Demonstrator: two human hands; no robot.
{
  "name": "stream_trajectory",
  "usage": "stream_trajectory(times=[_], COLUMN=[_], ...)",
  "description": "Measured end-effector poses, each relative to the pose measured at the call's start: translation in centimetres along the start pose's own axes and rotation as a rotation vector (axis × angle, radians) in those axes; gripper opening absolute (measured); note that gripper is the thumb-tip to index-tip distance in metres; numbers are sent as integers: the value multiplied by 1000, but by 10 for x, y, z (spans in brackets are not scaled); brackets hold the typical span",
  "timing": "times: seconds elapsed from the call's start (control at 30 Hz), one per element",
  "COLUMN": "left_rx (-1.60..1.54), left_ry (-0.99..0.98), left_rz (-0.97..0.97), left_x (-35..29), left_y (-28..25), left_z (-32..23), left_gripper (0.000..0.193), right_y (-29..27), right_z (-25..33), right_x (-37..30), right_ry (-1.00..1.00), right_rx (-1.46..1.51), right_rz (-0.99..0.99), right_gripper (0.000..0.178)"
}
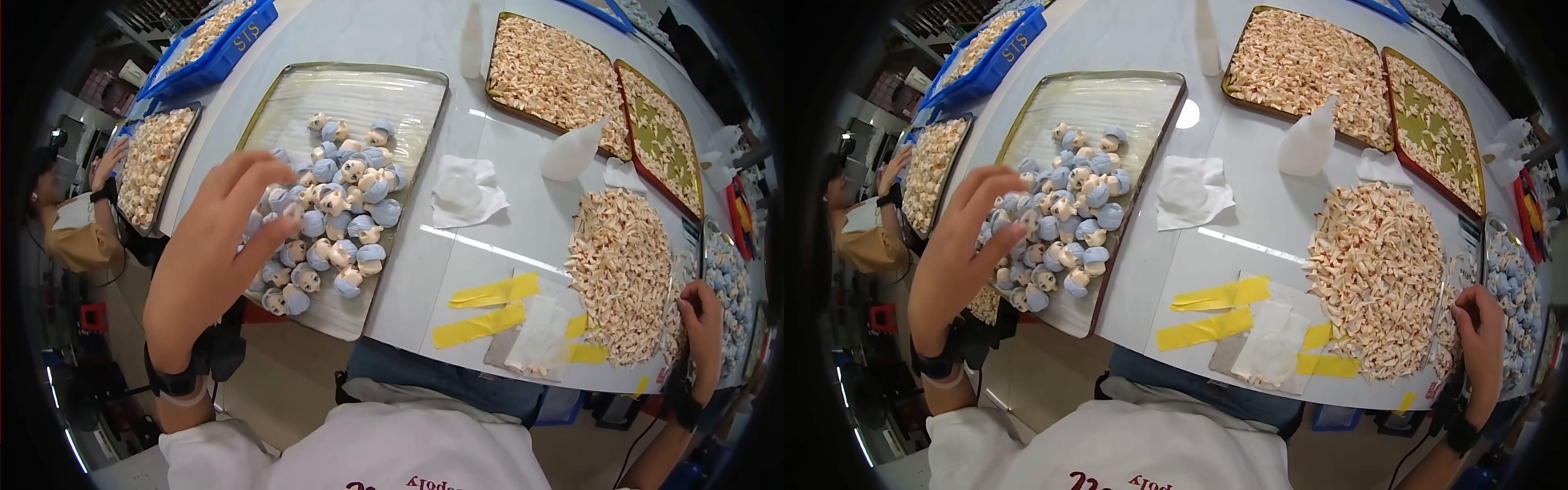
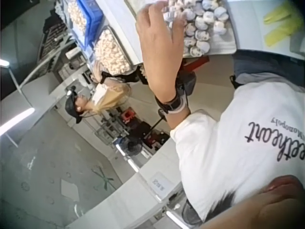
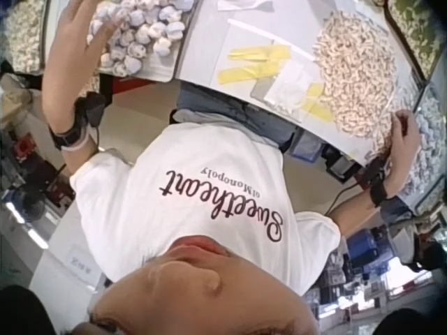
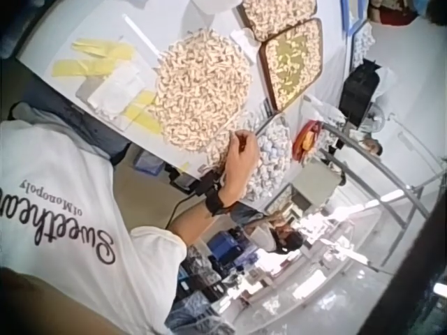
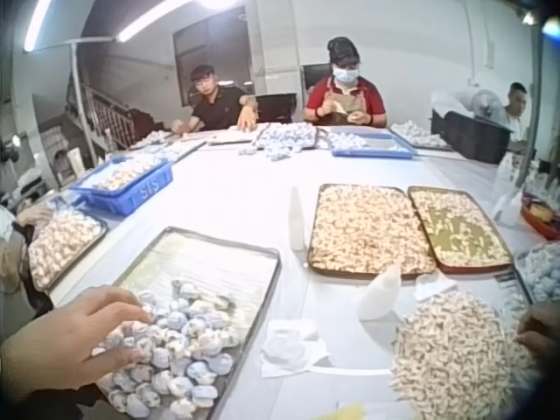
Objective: Sorting and assembling small plastic toy head components at a factory workbench.
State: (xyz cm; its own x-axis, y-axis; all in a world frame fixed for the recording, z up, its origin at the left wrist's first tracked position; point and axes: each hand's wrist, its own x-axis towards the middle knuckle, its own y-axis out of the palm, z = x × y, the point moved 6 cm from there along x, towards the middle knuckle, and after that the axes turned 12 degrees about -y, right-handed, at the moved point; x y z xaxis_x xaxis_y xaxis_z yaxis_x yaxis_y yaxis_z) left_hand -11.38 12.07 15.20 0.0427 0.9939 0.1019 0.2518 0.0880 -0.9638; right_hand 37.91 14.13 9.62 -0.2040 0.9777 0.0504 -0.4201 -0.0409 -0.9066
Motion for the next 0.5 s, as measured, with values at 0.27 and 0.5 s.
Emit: stream_trajectory(times=[0.27,0.5], left_rx=[-98,-34], left_ry=[0,-146], left_rz=[246,99], left_x=[20,-4], left_y=[31,22], left_z=[-11,8], left_gripper=[23,23], right_y=[-2,-2], right_z=[-4,2], right_x=[-2,-1], right_ry=[-23,-18], right_rx=[-69,-83], right_rz=[14,8], right_gripper=[9,10])
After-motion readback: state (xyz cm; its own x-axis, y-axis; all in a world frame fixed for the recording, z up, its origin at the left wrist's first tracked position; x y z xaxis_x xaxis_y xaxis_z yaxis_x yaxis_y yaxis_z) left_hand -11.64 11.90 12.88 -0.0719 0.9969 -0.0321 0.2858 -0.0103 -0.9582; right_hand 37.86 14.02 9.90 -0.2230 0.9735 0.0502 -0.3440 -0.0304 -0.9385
